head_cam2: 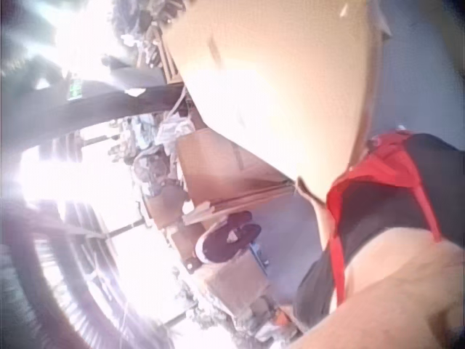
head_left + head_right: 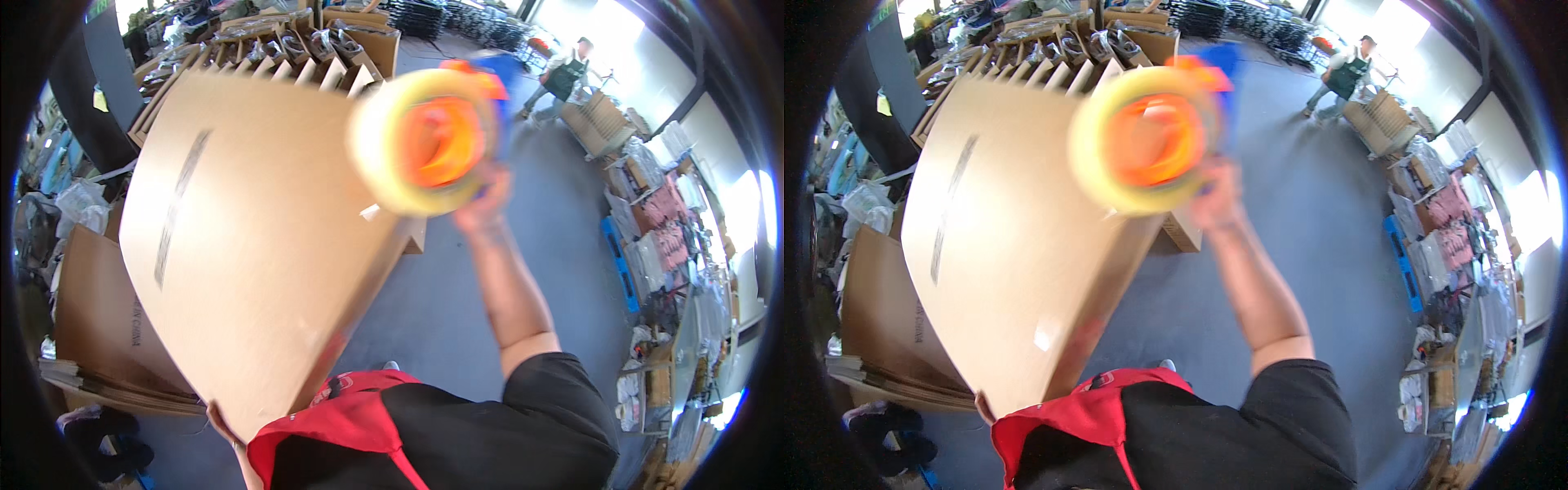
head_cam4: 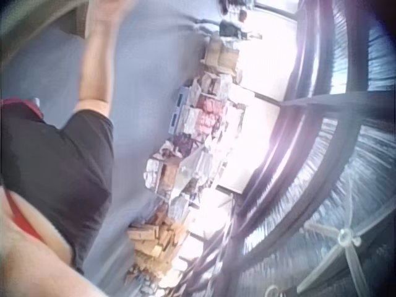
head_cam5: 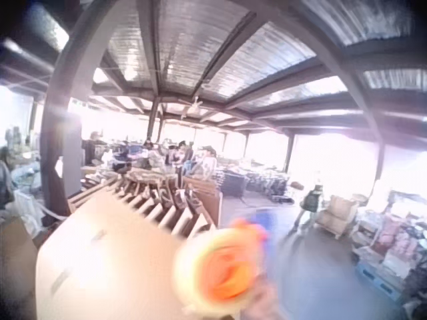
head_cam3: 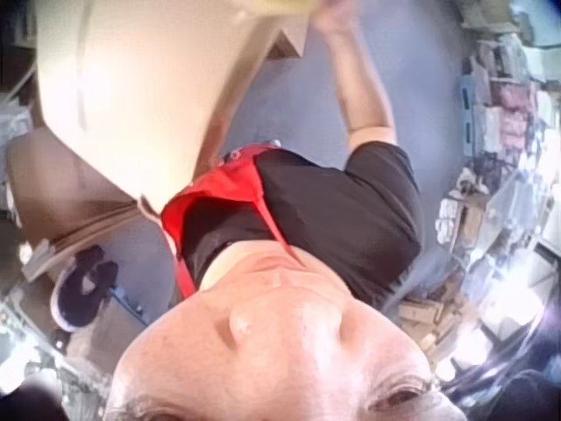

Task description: The person assembles flat cardboard sheets into rectangular boxes using a handheld tape dispenser. They fold the flaps, apply tape to seal the seams, and place the finished boxes into a stack. The process is repeated for multiple boxes.

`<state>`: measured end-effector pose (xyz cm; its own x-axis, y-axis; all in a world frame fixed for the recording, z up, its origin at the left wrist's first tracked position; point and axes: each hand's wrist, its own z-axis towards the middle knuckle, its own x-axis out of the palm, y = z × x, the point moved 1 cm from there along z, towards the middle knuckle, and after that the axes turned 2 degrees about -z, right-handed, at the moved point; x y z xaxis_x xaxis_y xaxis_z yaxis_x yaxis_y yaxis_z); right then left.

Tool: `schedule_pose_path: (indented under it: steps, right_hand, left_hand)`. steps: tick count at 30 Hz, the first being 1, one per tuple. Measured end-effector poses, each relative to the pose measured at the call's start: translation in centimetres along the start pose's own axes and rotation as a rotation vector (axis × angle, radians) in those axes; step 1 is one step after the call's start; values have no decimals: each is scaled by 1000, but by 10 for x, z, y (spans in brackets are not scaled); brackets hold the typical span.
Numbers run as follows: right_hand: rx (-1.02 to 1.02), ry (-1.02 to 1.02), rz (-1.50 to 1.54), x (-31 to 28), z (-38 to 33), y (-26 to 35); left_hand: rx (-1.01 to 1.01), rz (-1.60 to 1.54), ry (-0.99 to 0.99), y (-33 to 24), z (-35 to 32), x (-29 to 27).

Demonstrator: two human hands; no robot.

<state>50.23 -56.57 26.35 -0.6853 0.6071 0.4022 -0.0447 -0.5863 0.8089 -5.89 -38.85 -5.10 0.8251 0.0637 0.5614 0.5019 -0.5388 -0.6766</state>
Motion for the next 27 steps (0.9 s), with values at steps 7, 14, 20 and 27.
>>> schedule_pose_path:
  steps: [7, 14, 20, 27]
  right_hand:
    - [-68, -624, -415, -284, 24, 11]
    - [444, -724, -154, -367, -82, -173]
    - [598, -688, -209, -396, -63, -227]
    - [713, -717, -219, -430, -32, -270]
  left_hand:
    - [16, 329, 404, 182, -26, 269]
    - [216, 1159, 588, 285, 16, 307]
    - [386, 804, 408, 241, 206, 423]
    - [420, 1425, 545, 365, 377, 553]
